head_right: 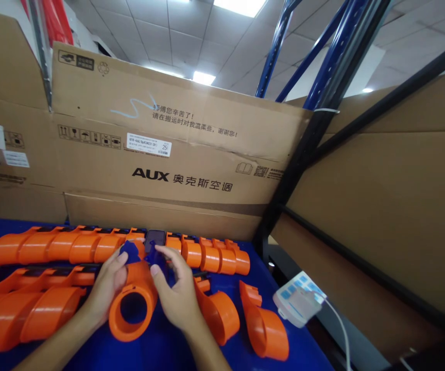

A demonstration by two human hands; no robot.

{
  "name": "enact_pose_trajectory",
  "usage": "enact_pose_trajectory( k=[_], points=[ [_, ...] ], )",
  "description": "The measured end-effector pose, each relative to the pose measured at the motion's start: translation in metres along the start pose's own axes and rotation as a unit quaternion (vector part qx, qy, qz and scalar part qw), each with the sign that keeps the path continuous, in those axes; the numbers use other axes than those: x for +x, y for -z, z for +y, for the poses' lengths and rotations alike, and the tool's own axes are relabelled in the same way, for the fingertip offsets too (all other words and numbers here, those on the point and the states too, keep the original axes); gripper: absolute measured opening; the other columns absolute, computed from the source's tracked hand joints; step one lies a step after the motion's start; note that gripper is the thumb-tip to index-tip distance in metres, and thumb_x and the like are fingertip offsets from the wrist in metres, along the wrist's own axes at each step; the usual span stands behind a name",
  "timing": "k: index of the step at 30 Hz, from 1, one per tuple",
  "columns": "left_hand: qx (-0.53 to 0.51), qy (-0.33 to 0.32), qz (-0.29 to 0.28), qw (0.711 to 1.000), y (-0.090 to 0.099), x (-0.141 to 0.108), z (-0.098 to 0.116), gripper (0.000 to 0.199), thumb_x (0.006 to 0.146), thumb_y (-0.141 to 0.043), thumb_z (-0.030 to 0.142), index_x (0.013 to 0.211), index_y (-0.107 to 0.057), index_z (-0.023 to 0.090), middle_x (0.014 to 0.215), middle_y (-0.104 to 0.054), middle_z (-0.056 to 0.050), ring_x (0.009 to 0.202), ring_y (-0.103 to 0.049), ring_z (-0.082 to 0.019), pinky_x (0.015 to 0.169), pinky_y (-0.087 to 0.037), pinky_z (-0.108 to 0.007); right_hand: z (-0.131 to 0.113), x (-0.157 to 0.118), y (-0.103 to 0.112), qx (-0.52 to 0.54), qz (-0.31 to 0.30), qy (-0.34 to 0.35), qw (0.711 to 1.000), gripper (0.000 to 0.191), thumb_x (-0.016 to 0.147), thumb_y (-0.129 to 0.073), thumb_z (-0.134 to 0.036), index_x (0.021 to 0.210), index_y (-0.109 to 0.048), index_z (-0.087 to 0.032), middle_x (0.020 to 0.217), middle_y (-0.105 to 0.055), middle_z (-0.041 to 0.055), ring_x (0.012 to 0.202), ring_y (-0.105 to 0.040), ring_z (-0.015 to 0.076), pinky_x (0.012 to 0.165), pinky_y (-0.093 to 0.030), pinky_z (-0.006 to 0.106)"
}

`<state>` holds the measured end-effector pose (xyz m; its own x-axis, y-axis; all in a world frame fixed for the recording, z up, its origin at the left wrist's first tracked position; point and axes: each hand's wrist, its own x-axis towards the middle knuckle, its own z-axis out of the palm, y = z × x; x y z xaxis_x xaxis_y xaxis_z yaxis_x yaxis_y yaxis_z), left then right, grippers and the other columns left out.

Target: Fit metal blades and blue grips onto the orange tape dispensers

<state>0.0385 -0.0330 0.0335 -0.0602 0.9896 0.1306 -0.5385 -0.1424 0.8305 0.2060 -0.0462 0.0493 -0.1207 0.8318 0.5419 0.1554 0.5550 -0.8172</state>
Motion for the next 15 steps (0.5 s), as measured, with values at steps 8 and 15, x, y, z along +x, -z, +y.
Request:
enact_pose_trajectory(
  k=[8, 15],
  points=[
    [0.021, -0.019, -0.009, 1.000, 0.0043, -0.0014, -0.0003, 0.055, 0.076, -0.085, 0.039, 0.128, -0.071, 0.028, 0.135, -0.071, -0.006, 0.120, -0.067, -0.028, 0.093, -0.056, -0.030, -0.0056, 0.0038, 0.0086, -0.016, -0.003, 0.034, 0.999, 0.034, 0.095, -0.070, -0.033, 0.128, -0.071, -0.027, 0.131, -0.072, 0.0098, 0.124, -0.066, 0.0294, 0.110, -0.050, 0.050],
    [0.005, -0.034, -0.039, 0.999, 0.0049, -0.0024, -0.0010, 0.051, 0.080, -0.084, 0.036, 0.129, -0.072, 0.030, 0.132, -0.073, -0.005, 0.123, -0.066, -0.027, 0.100, -0.054, -0.031, -0.0061, 0.0030, 0.0074, -0.016, -0.008, 0.013, 1.000, 0.033, 0.095, -0.069, -0.033, 0.128, -0.071, -0.028, 0.130, -0.072, 0.0082, 0.122, -0.066, 0.0284, 0.109, -0.050, 0.047]
  ],
)
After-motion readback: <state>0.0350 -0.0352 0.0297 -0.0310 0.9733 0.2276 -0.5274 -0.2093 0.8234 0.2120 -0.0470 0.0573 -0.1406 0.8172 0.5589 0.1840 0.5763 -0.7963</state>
